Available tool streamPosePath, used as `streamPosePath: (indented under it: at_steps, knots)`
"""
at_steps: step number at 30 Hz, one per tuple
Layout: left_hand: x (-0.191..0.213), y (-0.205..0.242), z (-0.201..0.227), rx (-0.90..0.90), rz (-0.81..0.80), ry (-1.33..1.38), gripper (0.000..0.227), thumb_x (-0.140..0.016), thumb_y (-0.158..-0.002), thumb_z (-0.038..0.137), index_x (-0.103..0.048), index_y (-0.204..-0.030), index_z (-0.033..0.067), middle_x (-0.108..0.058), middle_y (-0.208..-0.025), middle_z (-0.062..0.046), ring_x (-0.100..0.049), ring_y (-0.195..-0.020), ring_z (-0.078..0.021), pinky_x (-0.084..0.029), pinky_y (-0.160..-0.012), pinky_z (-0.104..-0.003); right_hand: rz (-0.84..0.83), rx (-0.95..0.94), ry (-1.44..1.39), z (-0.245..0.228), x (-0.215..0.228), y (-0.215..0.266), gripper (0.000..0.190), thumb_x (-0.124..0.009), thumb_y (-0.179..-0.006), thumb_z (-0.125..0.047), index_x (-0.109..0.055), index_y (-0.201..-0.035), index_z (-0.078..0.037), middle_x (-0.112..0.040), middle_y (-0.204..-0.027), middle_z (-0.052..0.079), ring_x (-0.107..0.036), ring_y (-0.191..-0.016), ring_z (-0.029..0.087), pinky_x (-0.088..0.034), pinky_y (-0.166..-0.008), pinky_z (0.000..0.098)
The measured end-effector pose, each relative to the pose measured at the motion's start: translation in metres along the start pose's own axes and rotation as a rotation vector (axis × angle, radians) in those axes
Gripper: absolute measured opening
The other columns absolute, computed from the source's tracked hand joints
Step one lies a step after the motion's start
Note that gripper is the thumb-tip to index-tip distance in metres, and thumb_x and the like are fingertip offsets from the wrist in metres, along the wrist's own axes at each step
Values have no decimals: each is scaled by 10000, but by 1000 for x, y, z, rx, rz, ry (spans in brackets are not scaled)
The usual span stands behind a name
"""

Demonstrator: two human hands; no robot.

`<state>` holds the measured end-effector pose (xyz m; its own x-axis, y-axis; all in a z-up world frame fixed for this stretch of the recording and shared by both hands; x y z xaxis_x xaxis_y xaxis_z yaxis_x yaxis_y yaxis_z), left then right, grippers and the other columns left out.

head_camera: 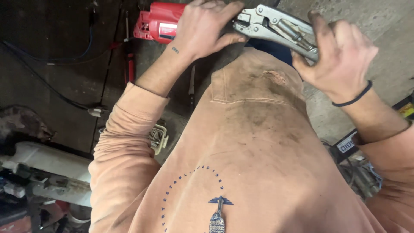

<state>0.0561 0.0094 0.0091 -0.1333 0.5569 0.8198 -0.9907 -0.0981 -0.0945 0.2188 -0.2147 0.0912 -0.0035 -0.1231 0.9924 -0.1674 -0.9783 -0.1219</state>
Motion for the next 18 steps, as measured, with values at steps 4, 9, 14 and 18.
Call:
streamPosePath:
  at_steps: [4, 9, 14, 18]
  knots:
    - [-3, 2, 1, -3, -37, -26, 618, -729, -1004, 599, -631, -1346, 94, -724, -939, -102, -702, -936, -300, -530, -928, -414, -171, -67, -263, 22, -6, -8, 534, -828, -864, -368, -688, -1300, -95, -541, -865, 69, -598, -725, 211, -460, -640, 312]
    - [2, 0, 5, 15, -29, 18, 582, -717, -1027, 563, -622, -1345, 85, -730, -952, -98, -710, -917, -297, -519, -825, -421, -214, 4, -263, 16, -13, -11, 453, -850, -879, -400, -689, -1160, -82, -612, -889, 34, -619, -719, 195, -468, -651, 322]
    - [4, -1, 9, 33, 1, 41, 514, -707, -1003, 551, -637, -1290, 130, -740, -967, -81, -715, -906, -291, -522, -804, -422, -6, 75, 126, -1, 3, -10, 238, -863, -898, -305, -729, -1034, -164, -522, -792, -18, -550, -620, 115, -385, -533, 264]
    - [0, -5, 8, 14, 35, 29, 374, -676, -1062, 454, -659, -1277, 148, -730, -966, -62, -711, -912, -284, -531, -855, -428, -48, 87, 73, 5, 18, -19, 195, -798, -949, -227, -688, -1088, -146, -484, -798, -7, -535, -657, 121, -418, -627, 250]
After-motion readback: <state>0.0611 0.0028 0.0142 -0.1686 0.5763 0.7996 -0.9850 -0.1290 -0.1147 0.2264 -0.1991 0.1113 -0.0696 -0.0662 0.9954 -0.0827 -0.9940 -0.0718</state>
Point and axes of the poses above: each hand's wrist, its own y-axis away from the middle knuckle, its own x-axis out of the back of the hand, z = x × y, the point moved 5 cm from there along -y, towards the middle knuckle
